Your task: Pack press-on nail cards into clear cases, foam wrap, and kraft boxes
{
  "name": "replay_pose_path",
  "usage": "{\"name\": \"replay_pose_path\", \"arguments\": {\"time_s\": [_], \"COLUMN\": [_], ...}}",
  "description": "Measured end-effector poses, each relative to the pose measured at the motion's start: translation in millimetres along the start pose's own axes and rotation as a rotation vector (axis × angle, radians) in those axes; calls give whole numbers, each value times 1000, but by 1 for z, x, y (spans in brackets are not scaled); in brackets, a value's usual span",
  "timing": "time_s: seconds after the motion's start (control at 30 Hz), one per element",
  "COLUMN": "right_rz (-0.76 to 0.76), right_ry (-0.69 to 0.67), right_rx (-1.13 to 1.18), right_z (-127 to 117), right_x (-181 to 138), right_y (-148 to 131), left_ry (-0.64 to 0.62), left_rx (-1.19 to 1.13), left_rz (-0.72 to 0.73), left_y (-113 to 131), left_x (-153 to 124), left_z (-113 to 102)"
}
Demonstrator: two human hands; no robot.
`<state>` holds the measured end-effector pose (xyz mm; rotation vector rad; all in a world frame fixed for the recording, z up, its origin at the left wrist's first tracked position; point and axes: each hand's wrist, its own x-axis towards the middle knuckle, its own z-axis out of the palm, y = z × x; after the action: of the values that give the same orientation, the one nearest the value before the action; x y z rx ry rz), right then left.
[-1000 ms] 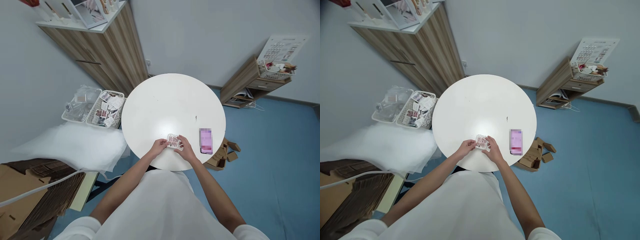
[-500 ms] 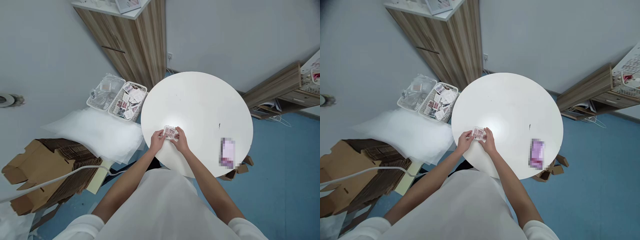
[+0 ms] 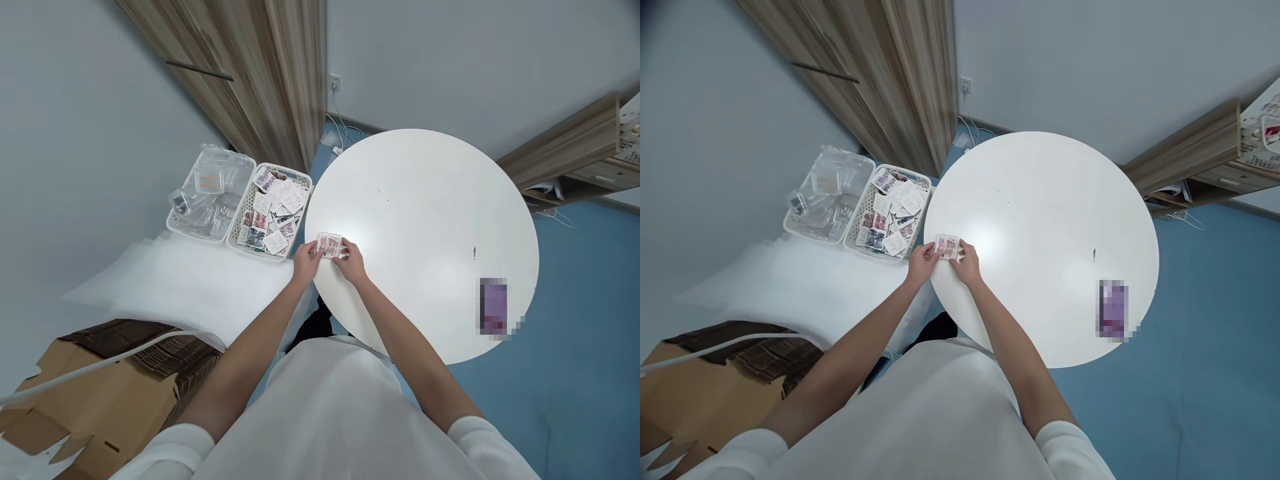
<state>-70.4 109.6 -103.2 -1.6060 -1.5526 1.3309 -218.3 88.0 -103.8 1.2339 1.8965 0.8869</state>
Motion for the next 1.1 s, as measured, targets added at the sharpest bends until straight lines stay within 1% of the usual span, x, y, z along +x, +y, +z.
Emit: {"name": "replay_pose_path", "arguments": {"time_s": [0.1, 0.23, 0.43, 0.63, 0.83, 0.93, 1.0, 1.1], "right_rz": [56, 96, 108, 105, 95, 96, 80, 7], "right_ry": [24, 37, 41, 29, 10, 5, 2, -5], "right_rx": [51, 45, -17, -44, -31, -22, -32, -81], "right_z": [8, 10, 9, 9, 9, 6, 1, -12], "right_x": [12, 21, 23, 20, 21, 15, 8, -8], "right_y": [-1, -4, -6, -6, -6, -6, -6, -7], "left_ry": [-36, -73, -108, -129, -111, -77, -33, 23], "left_rx": [16, 55, 121, 120, 87, 33, -16, -78], "left_rz": [-19, -31, -1, 8, -38, -65, -61, -41], "left_y": [-6, -6, -4, -3, -3, -5, -7, -10], "left_x": [16, 26, 30, 29, 28, 25, 19, 2], "left_z": [-1, -1, 0, 0, 0, 2, 2, -2]}}
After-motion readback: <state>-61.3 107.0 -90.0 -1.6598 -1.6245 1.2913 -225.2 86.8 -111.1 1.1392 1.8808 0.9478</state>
